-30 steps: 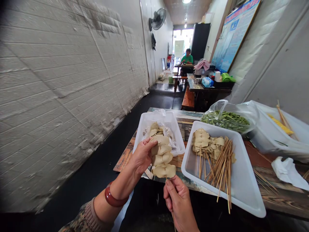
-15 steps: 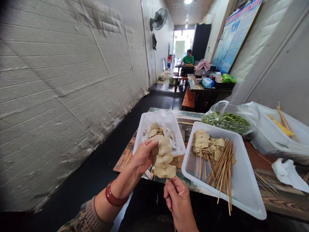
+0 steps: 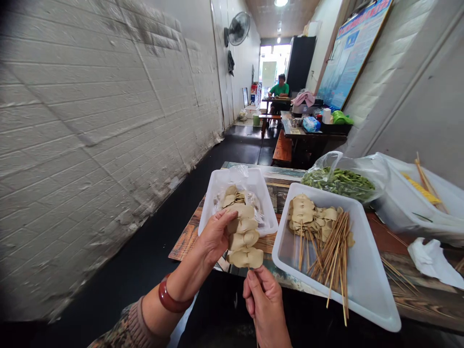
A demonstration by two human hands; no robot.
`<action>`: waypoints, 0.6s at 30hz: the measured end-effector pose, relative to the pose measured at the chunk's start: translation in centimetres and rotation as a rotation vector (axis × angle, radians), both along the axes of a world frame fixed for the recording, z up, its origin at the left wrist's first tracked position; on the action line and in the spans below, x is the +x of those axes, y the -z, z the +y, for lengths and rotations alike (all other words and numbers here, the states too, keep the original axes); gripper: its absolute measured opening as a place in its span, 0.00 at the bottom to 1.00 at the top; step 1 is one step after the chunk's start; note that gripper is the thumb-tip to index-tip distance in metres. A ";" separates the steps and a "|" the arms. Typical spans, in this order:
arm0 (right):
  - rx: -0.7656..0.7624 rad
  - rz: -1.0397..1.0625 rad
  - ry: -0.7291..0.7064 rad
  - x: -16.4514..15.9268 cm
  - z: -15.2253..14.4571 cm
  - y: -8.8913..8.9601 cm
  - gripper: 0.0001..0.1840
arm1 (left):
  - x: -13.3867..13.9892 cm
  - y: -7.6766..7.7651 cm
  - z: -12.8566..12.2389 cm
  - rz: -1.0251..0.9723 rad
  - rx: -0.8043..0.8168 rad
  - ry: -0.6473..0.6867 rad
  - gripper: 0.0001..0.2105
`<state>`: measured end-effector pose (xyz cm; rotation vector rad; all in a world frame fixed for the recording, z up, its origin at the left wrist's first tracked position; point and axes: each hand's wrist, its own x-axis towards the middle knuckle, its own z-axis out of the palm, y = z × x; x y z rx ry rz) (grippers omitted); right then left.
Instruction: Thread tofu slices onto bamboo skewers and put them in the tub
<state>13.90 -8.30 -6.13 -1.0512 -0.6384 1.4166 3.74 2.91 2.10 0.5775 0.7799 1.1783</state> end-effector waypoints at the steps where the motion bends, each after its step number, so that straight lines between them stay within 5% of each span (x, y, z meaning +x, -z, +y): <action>1: 0.005 0.003 0.003 -0.1 0.0 0.1 0.19 | 0.0 0.0 0.0 -0.001 0.000 -0.001 0.13; 18: 0.021 -0.021 0.012 -0.4 -0.1 0.6 0.20 | -0.1 -0.1 -0.4 -0.042 -0.023 -0.011 0.13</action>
